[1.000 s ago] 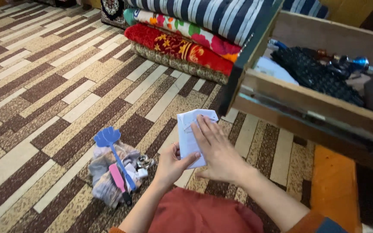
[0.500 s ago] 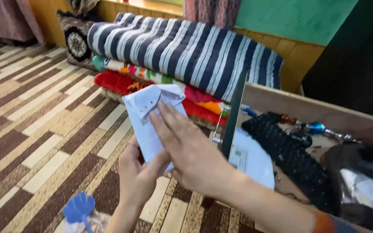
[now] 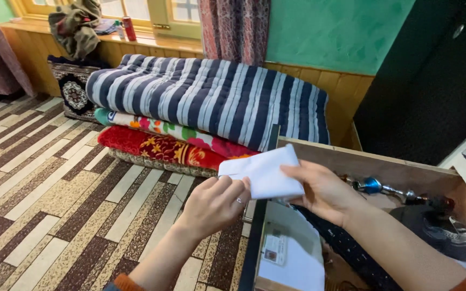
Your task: The person organizes items in a bedroom by moving a keyboard, a bag, papers, and metal rings from the floor into an open drawer. They also handle a small brush and a dustpan while sorting the items.
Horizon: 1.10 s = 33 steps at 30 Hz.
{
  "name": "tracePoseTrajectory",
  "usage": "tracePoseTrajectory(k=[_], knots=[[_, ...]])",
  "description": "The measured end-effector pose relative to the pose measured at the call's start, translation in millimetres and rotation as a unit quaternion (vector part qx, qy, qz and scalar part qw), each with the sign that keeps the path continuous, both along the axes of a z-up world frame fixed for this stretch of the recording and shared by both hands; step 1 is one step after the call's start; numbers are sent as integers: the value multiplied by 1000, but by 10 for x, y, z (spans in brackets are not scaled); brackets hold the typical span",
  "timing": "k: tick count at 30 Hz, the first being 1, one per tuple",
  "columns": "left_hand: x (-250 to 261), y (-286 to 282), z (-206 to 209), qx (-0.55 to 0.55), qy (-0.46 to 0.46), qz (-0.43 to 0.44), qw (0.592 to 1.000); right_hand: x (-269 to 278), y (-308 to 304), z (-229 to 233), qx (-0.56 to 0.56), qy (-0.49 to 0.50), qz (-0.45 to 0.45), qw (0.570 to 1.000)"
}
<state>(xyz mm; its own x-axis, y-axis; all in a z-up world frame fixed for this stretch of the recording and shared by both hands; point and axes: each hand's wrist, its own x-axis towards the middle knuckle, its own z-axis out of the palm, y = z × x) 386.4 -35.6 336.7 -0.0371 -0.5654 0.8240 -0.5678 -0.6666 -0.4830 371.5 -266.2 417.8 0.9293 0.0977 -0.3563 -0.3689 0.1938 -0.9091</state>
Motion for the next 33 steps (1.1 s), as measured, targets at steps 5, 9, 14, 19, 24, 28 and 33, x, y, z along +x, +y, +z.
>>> tracePoseTrajectory(k=[5, 9, 14, 19, 24, 28, 33], knots=[[92, -453, -57, 3, -42, -56, 998, 225, -376, -382, 19, 15, -29, 999], [47, -862, -116, -9, -25, -132, 991, 369, -688, -782, 43, 36, -118, 991], [31, -1417, -258, 9, 22, -145, 989, 389, -915, -1466, 178, 49, -216, 959], [51, -1798, -456, 54, 45, -85, 994, 157, -960, -1862, 371, 101, -208, 899], [20, -1731, -387, 73, 62, -71, 993, 370, -1132, -2230, 323, 148, -99, 930], [47, -1589, -440, 99, 82, -68, 989, 439, -1069, -2180, 252, 137, -106, 952], [314, -1313, -804, 21, 393, -103, 914, 334, -1008, -1697, 26, 107, -195, 975]])
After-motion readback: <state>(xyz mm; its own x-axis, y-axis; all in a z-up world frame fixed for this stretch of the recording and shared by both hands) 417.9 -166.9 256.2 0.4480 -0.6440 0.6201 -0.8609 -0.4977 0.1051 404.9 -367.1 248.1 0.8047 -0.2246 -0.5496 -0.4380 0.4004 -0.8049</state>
